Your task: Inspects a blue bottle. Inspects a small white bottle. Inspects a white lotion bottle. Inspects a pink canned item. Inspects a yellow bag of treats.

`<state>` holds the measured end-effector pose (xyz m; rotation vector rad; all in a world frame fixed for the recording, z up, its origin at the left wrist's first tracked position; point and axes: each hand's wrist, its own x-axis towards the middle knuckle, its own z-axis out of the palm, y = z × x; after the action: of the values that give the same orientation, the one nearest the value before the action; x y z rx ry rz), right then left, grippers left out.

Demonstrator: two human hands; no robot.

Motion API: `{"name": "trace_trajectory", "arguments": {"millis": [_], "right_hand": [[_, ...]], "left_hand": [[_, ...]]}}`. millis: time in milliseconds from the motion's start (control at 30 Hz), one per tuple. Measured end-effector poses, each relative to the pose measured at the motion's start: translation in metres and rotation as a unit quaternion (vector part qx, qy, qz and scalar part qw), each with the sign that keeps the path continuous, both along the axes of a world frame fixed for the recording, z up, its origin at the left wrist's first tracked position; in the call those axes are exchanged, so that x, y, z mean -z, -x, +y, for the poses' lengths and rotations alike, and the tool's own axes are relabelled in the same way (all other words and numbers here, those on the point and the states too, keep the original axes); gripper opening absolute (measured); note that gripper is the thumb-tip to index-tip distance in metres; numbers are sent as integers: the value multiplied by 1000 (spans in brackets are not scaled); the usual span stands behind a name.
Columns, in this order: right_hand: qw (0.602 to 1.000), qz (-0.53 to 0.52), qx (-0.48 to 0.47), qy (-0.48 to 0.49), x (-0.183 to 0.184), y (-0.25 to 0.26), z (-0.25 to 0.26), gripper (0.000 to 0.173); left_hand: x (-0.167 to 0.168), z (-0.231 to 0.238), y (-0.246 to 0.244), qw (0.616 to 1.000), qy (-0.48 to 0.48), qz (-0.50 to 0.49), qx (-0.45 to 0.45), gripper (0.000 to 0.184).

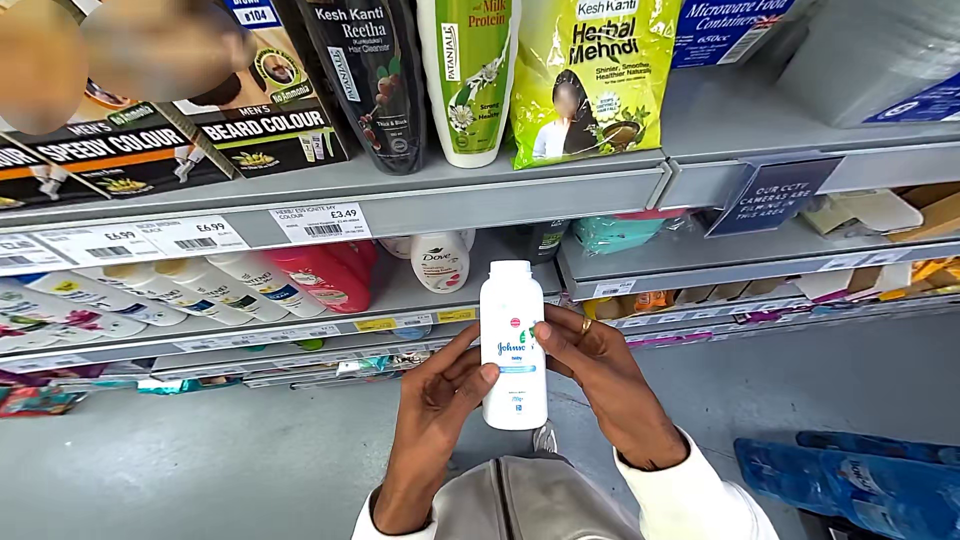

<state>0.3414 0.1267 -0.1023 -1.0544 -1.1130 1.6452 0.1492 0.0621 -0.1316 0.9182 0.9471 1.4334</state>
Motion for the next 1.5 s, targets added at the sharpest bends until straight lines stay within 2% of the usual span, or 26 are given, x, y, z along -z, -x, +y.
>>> {"name": "trace_trajectory", "arguments": {"millis": [733,933,1233,1500], "right_hand": [[1000,-10,4,19,0,-2,-1,32],[1000,-9,6,14,-1,-3,-4,30],[999,-21,-28,-15,-5,-11,-6,44],[998,-8,-57,-5,-5,-16,-4,45]], "left_hand": [[-5,-1,-2,999,22,-31,6,45],[-6,-1,-1,999,27,-32,28,52],[-6,1,3,999,2,-21,50,64],[-5,2,7,997,-4,-27,65,64]]}}
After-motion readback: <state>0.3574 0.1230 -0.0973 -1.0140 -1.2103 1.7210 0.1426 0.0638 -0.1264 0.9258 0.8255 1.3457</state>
